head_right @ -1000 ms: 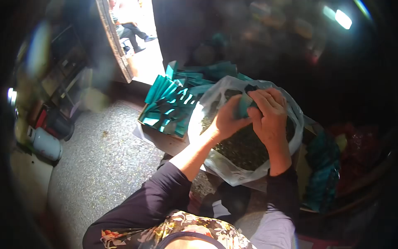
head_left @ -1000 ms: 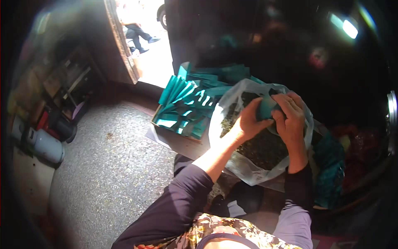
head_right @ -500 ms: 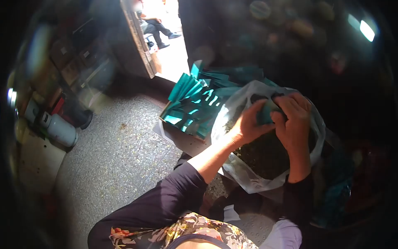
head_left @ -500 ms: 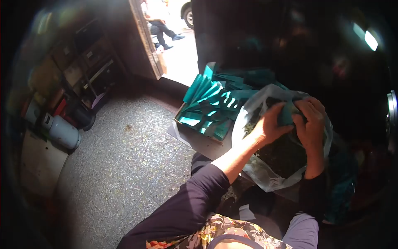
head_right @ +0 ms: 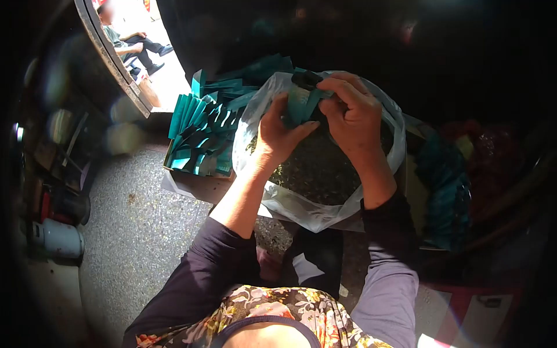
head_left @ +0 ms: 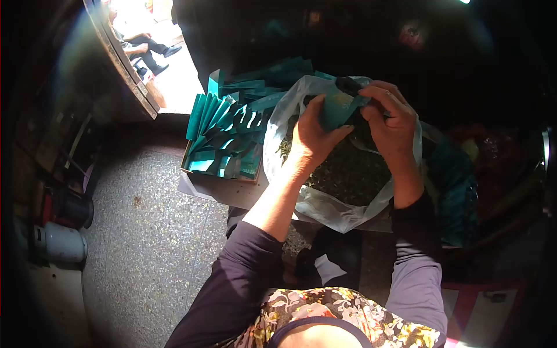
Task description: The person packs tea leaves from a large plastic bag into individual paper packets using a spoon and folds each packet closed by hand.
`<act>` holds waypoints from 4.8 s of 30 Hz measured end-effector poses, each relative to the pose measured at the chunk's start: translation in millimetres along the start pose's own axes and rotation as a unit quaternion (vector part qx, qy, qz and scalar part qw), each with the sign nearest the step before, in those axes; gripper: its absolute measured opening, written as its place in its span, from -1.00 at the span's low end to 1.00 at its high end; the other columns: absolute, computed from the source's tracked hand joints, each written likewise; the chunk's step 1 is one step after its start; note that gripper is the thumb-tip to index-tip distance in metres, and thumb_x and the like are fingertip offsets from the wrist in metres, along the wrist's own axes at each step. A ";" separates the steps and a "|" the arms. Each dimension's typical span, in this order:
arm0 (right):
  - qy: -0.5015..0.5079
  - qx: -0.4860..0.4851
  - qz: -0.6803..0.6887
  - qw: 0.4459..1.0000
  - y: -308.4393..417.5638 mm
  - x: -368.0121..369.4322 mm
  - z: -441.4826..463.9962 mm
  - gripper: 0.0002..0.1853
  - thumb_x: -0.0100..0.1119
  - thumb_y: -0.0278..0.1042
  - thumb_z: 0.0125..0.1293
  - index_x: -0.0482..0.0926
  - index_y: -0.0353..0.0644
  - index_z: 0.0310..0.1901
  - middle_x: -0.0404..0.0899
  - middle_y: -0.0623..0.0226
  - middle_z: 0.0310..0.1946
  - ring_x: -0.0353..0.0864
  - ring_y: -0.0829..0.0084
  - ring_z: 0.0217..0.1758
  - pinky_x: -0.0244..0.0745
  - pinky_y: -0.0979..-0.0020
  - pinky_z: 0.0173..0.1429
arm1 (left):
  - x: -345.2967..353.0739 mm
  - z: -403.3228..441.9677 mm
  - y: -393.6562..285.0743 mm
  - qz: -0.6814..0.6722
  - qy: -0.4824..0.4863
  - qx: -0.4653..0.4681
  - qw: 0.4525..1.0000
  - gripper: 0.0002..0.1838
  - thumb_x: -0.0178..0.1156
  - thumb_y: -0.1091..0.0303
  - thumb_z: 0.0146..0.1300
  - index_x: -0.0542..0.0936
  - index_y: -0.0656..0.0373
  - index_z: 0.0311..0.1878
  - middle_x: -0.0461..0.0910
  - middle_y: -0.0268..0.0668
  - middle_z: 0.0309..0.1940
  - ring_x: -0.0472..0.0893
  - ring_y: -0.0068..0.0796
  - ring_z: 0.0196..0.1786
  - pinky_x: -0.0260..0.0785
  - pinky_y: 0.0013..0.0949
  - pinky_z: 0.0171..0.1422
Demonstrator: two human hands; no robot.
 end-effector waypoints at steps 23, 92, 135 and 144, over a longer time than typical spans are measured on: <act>-0.005 -0.026 -0.116 0.993 -5.3 -13.6 8.4 -0.69 0.02 -0.81 -0.09 0.61 -0.31 -0.29 0.64 0.24 -0.25 0.65 0.40 -0.12 0.51 0.48 -0.02 | -3.5 -10.2 -14.5 0.064 0.004 0.045 0.997 -0.43 0.50 0.33 -0.08 0.50 0.16 0.04 0.64 -0.11 -0.16 0.67 -0.27 -0.08 0.49 -0.32 -0.01; -0.028 0.279 -0.501 0.819 -162.5 -241.3 -157.9 -0.83 0.18 -0.55 0.06 0.54 -0.22 -0.26 0.51 0.12 -0.18 0.51 -0.03 -0.11 0.43 0.09 -0.08 | 9.5 -26.3 -38.0 0.187 0.074 0.018 0.979 -0.52 0.34 0.26 0.21 0.47 0.12 0.17 0.52 -0.31 -0.17 0.43 -0.59 -0.39 0.39 -0.51 -0.26; 0.173 0.137 -0.306 0.926 -150.2 163.8 132.5 -0.63 0.24 -0.30 -0.03 0.65 -0.19 -0.13 0.66 0.05 -0.18 0.64 0.11 -0.05 0.52 0.23 0.01 | -90.0 -49.4 -61.3 0.309 0.064 0.111 0.942 -0.82 0.26 0.32 0.14 0.47 0.17 -0.37 0.48 -0.21 -0.42 0.55 -0.22 -0.30 0.40 -0.26 -0.18; 0.194 0.184 -0.382 0.884 -144.2 203.8 131.4 -0.62 0.18 -0.31 0.07 0.61 -0.12 -0.01 0.62 0.03 -0.07 0.59 0.03 0.05 0.51 0.13 0.08 | -109.3 -48.0 -66.3 0.316 0.062 0.072 0.944 -0.78 0.32 0.33 0.07 0.51 0.13 -0.26 0.50 -0.25 -0.41 0.53 -0.20 -0.30 0.41 -0.23 -0.21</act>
Point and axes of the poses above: each hand's wrist, its own z-axis towards the middle knuckle, its own x-axis out of the palm, y = z × x, the point moved 3 cm from there along z, towards the middle knuckle
